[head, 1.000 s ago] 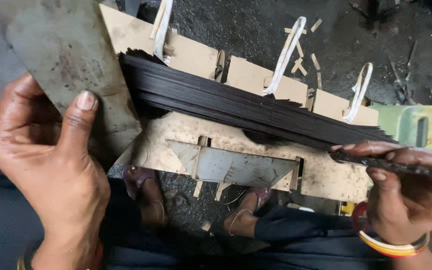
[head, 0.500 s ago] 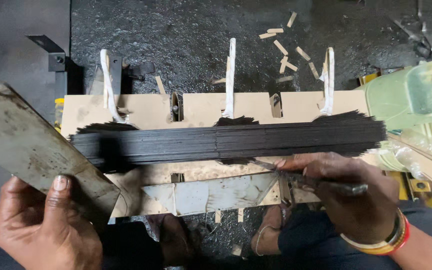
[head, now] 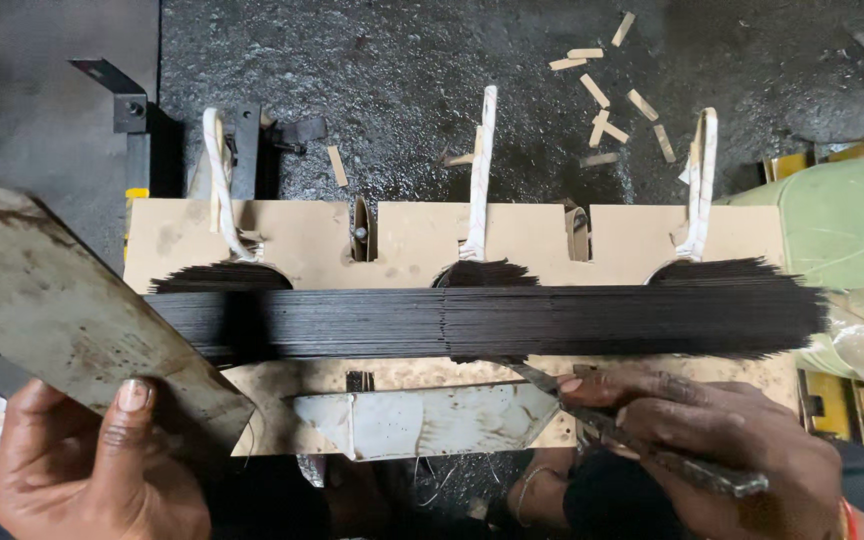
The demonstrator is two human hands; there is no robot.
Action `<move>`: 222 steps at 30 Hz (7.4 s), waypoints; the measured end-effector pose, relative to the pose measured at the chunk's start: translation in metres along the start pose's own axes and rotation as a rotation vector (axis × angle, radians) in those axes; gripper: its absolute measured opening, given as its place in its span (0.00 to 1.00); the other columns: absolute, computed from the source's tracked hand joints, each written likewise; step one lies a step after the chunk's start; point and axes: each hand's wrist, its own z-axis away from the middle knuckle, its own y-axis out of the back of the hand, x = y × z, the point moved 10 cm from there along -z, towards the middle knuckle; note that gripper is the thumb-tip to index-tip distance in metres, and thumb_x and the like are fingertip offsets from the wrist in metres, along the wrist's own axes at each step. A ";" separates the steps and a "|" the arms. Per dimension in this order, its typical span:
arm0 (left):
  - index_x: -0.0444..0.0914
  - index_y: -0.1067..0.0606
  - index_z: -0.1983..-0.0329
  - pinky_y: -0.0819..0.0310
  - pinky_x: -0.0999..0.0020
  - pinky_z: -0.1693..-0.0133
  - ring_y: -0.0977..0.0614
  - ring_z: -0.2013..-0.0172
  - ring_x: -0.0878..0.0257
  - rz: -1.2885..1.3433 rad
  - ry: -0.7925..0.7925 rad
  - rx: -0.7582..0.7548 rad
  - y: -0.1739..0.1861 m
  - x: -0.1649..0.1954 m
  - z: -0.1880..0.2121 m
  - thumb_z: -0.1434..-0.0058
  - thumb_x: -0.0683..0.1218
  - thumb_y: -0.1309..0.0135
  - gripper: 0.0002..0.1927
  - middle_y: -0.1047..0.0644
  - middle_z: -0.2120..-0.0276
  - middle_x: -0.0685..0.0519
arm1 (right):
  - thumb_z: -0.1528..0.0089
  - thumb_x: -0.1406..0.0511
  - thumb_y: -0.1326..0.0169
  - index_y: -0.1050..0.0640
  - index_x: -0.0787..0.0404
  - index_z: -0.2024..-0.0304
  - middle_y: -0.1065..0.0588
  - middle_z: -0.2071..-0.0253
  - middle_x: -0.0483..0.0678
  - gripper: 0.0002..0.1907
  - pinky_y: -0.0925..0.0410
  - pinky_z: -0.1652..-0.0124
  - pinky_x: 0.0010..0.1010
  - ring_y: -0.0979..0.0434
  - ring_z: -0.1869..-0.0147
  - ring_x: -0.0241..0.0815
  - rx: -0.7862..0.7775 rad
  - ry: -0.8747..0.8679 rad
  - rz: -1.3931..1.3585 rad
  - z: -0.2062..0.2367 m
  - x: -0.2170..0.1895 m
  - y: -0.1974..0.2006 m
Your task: The person sits on the floor and uses a large knife to trim the ends of a bundle of black broom bristles clamped in a wooden jig. They repeatedly align the bristles, cut the ends flush, and adjust the bundle to ensure an even cut.
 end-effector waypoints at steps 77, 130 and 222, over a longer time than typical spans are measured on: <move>0.28 0.26 0.44 0.24 0.70 0.44 0.18 0.51 0.64 0.102 0.102 -0.112 -0.001 0.002 0.029 0.33 0.28 0.40 0.16 0.19 0.52 0.46 | 0.38 0.67 0.45 0.26 0.68 0.51 0.25 0.69 0.52 0.14 0.30 0.72 0.32 0.24 0.73 0.41 -0.118 0.029 0.477 -0.031 -0.035 -0.046; 0.42 0.20 0.44 0.26 0.66 0.70 0.20 0.71 0.63 -0.212 -0.570 -1.258 -0.257 0.039 0.103 0.39 0.42 0.39 0.18 0.20 0.66 0.54 | 0.36 0.79 0.50 0.35 0.67 0.56 0.20 0.52 0.58 0.10 0.24 0.50 0.32 0.16 0.46 0.50 0.280 0.157 0.213 0.059 -0.004 -0.008; 0.35 0.23 0.59 0.34 0.60 0.57 0.25 0.60 0.55 -0.399 -0.860 -0.810 -0.298 0.044 0.215 0.42 0.36 0.36 0.10 0.26 0.62 0.50 | 0.40 0.79 0.48 0.31 0.72 0.60 0.23 0.62 0.62 0.07 0.25 0.60 0.38 0.18 0.59 0.56 0.303 0.079 0.829 0.132 0.018 0.147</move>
